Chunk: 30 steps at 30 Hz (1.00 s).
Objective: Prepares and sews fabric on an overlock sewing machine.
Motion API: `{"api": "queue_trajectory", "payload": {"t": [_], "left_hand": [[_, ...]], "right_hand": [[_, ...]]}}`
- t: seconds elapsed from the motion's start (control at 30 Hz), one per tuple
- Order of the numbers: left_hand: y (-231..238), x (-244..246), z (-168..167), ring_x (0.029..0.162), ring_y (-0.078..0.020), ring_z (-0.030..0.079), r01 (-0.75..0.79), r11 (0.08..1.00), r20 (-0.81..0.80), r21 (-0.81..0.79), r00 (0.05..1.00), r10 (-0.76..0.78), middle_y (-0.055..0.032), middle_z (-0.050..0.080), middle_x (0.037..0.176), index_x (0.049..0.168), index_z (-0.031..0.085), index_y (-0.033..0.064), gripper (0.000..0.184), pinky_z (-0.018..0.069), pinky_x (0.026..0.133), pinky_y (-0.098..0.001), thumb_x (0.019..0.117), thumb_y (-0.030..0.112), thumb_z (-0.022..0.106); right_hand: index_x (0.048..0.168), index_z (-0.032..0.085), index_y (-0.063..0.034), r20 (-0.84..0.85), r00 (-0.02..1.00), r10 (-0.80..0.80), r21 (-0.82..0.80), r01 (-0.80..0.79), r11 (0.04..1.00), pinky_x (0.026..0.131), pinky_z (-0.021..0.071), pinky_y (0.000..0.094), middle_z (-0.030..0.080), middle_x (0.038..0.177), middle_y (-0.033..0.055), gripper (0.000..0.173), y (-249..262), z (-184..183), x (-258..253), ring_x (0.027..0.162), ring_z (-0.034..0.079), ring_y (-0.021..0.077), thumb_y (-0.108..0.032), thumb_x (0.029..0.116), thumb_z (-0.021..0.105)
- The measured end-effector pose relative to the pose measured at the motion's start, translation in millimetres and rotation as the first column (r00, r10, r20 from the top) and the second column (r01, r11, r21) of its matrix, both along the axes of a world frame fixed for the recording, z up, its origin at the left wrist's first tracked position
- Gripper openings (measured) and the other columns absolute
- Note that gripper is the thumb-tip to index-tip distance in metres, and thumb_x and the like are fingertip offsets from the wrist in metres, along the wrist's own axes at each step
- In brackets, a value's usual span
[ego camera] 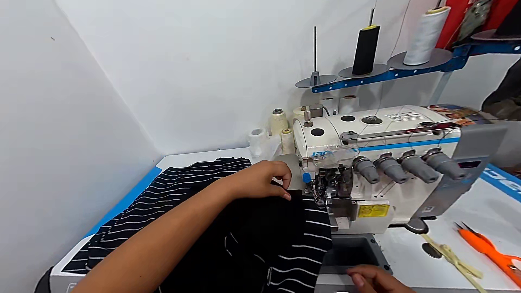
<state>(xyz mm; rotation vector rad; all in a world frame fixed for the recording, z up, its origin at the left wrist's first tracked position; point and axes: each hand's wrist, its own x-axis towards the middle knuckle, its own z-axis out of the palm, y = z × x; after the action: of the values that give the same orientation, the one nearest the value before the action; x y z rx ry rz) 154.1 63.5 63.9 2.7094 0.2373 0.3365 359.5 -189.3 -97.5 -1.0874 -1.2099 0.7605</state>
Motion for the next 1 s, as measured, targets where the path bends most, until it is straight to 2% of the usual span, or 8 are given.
{"api": "queue_trajectory", "payload": {"t": [0.1,0.2,0.33,0.43,0.57,0.7,0.9,1.0], "left_hand": [[-16.2,-17.1,11.7,0.072,0.0012,0.059,0.001,0.988,-0.024,-0.152,1.000,-0.005,0.0026,0.065,0.083,0.094,0.061,0.0047,0.009,0.0493,0.066,-0.0152,0.0942,0.009,0.069],[-44.1,-20.0,33.5,0.065,0.0054,0.052,0.048,0.979,-0.132,-0.200,0.988,-0.075,0.0081,0.058,0.073,0.092,0.061,0.0069,0.008,0.0423,0.059,-0.0108,0.0983,0.012,0.062],[-88.5,-3.1,58.0,0.073,0.0087,0.057,0.207,0.953,-0.049,-0.219,0.974,-0.223,0.0067,0.066,0.079,0.088,0.059,0.0063,0.018,0.0451,0.063,-0.0080,0.1022,0.017,0.057],[-96.3,15.4,39.3,0.070,0.0058,0.059,0.140,0.989,0.027,-0.053,0.990,-0.139,0.0042,0.067,0.077,0.086,0.066,0.0048,0.015,0.0476,0.060,-0.0103,0.0976,0.014,0.063],[-78.3,17.3,-9.4,0.063,0.0045,0.055,-0.077,0.997,0.077,-0.006,0.994,0.077,0.0045,0.065,0.074,0.080,0.065,0.0074,0.019,0.0429,0.055,-0.0118,0.0908,0.019,0.075],[-71.0,11.5,-25.8,0.068,0.0037,0.060,-0.177,0.977,0.155,-0.117,0.969,0.194,0.0043,0.070,0.078,0.081,0.064,0.0084,0.020,0.0470,0.059,-0.0127,0.0888,0.020,0.078],[-78.5,16.0,-19.6,0.069,0.0036,0.062,-0.085,0.950,0.191,-0.301,0.970,0.148,0.0044,0.070,0.076,0.080,0.060,0.0092,0.020,0.0489,0.061,-0.0119,0.0869,0.012,0.079],[-77.7,19.6,-22.3,0.068,0.0048,0.060,-0.045,0.965,0.194,-0.260,0.976,0.097,0.0036,0.070,0.076,0.079,0.061,0.0072,0.020,0.0458,0.059,-0.0111,0.0877,0.012,0.078]], "right_hand": [[0.111,0.068,0.0035,0.009,1.000,-0.016,0.021,0.015,1.000,0.082,0.0569,0.0206,0.066,0.105,0.0019,0.017,13.7,3.6,1.2,0.091,0.064,0.0015,-0.006,0.0982,0.061],[0.127,0.060,0.0100,-0.086,0.989,0.120,-0.085,-0.127,0.988,0.093,0.0588,0.0297,0.069,0.119,0.0094,0.037,25.1,15.2,-4.3,0.106,0.070,0.0107,-0.008,0.0951,0.066],[0.118,0.064,-0.0054,-0.230,0.919,0.321,-0.020,-0.334,0.942,0.086,0.0607,0.0263,0.075,0.102,-0.0059,0.026,44.8,12.6,-15.7,0.092,0.072,0.0043,-0.009,0.0926,0.069],[0.113,0.069,-0.0154,-0.298,0.873,0.386,0.104,-0.372,0.922,0.081,0.0599,0.0228,0.075,0.099,-0.0106,0.022,58.0,1.6,-21.2,0.088,0.071,0.0008,-0.007,0.0927,0.068],[0.119,0.067,-0.0081,-0.357,0.839,0.411,0.125,-0.393,0.911,0.085,0.0605,0.0271,0.076,0.104,-0.0037,0.029,62.7,-6.4,-20.5,0.095,0.072,0.0063,-0.001,0.0912,0.063],[0.121,0.066,-0.0069,-0.375,0.816,0.440,0.151,-0.414,0.898,0.089,0.0599,0.0281,0.076,0.108,-0.0029,0.032,61.5,-5.4,-19.5,0.099,0.072,0.0071,0.002,0.0912,0.061],[0.121,0.066,-0.0079,-0.356,0.819,0.449,0.182,-0.410,0.894,0.089,0.0597,0.0254,0.076,0.107,-0.0040,0.030,64.0,-5.4,-21.3,0.098,0.072,0.0053,-0.003,0.0916,0.066],[0.120,0.066,-0.0081,-0.350,0.824,0.446,0.189,-0.404,0.895,0.089,0.0594,0.0254,0.076,0.107,-0.0037,0.027,64.5,-7.1,-21.8,0.099,0.072,0.0057,-0.008,0.0934,0.068]]}}
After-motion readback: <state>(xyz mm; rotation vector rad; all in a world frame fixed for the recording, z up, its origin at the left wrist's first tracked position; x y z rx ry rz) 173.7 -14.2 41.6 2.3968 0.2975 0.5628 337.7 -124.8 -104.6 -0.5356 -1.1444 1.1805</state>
